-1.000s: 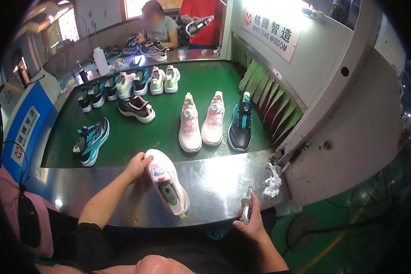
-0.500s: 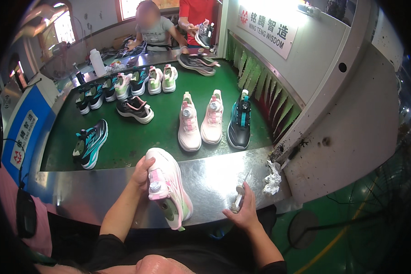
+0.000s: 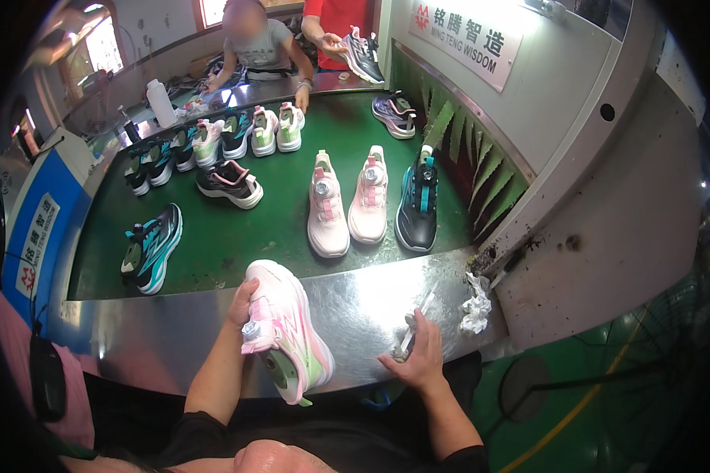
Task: The person glues shoes by taking them from a conveyor belt, applying glue along the seams using a syringe, pressing the edges by hand, and setting them back on the conveyor belt.
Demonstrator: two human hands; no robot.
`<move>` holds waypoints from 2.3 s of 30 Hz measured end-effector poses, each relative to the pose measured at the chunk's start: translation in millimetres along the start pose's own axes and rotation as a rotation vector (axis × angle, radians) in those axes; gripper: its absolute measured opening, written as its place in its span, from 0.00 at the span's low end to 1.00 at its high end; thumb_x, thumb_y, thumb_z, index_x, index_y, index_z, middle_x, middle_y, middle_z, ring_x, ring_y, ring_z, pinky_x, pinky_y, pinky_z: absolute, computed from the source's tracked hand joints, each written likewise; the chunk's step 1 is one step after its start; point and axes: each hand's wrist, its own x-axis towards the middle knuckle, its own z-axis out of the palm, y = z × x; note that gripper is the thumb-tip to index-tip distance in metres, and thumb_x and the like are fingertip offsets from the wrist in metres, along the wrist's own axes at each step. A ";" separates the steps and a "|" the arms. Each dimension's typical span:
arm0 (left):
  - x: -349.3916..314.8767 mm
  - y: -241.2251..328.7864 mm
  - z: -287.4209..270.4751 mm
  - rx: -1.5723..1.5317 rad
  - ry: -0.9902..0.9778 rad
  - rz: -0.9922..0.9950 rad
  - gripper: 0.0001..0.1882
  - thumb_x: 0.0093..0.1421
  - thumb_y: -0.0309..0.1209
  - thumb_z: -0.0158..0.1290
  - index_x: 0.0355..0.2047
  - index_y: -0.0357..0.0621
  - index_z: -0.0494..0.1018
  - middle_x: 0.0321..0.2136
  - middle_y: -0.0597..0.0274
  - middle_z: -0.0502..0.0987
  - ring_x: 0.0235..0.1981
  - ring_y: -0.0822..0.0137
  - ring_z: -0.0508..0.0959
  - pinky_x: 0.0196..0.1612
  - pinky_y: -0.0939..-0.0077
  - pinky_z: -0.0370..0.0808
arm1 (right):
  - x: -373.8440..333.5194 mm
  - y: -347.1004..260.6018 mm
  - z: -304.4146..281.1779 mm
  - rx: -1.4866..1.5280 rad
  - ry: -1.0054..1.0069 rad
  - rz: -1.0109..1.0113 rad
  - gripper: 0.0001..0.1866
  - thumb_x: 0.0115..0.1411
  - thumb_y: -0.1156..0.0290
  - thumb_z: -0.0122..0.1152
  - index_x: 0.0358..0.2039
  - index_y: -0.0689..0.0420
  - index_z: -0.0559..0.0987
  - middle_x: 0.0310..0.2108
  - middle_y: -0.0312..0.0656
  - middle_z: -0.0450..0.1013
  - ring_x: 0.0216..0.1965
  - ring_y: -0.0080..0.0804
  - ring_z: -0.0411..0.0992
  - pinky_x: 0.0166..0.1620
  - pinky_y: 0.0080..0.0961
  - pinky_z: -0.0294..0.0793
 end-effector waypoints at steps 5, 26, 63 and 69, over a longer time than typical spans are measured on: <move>-1.1 0.3 1.5 -0.030 -0.003 -0.025 0.25 0.54 0.36 0.54 0.49 0.33 0.65 0.39 0.49 0.75 0.38 0.58 0.79 0.44 0.63 0.78 | 1.4 0.2 0.3 -0.018 0.006 -0.014 0.57 0.35 0.52 0.73 0.61 0.63 0.54 0.42 0.50 0.64 0.41 0.46 0.64 0.47 0.37 0.64; 26.4 172.8 -114.1 0.183 0.405 0.435 0.24 0.63 0.42 0.44 0.51 0.34 0.63 0.43 0.48 0.74 0.44 0.54 0.76 0.48 0.58 0.74 | 5.2 -3.6 -2.2 -0.087 0.054 -0.092 0.52 0.38 0.45 0.70 0.58 0.62 0.59 0.41 0.49 0.66 0.40 0.47 0.64 0.46 0.39 0.63; 57.8 145.2 -156.8 -0.063 0.282 0.256 0.32 0.52 0.46 0.46 0.52 0.35 0.63 0.47 0.46 0.71 0.49 0.49 0.72 0.56 0.54 0.67 | 10.8 -4.3 12.4 -0.108 -0.080 -0.044 0.53 0.39 0.47 0.72 0.58 0.66 0.58 0.44 0.53 0.63 0.42 0.49 0.64 0.46 0.41 0.64; 58.3 146.9 -140.2 -0.043 0.318 0.262 0.31 0.53 0.47 0.46 0.51 0.37 0.64 0.47 0.46 0.71 0.49 0.49 0.72 0.55 0.54 0.67 | 16.5 -10.1 11.3 -0.138 -0.111 -0.047 0.53 0.39 0.46 0.72 0.58 0.65 0.58 0.45 0.54 0.63 0.43 0.50 0.63 0.48 0.42 0.62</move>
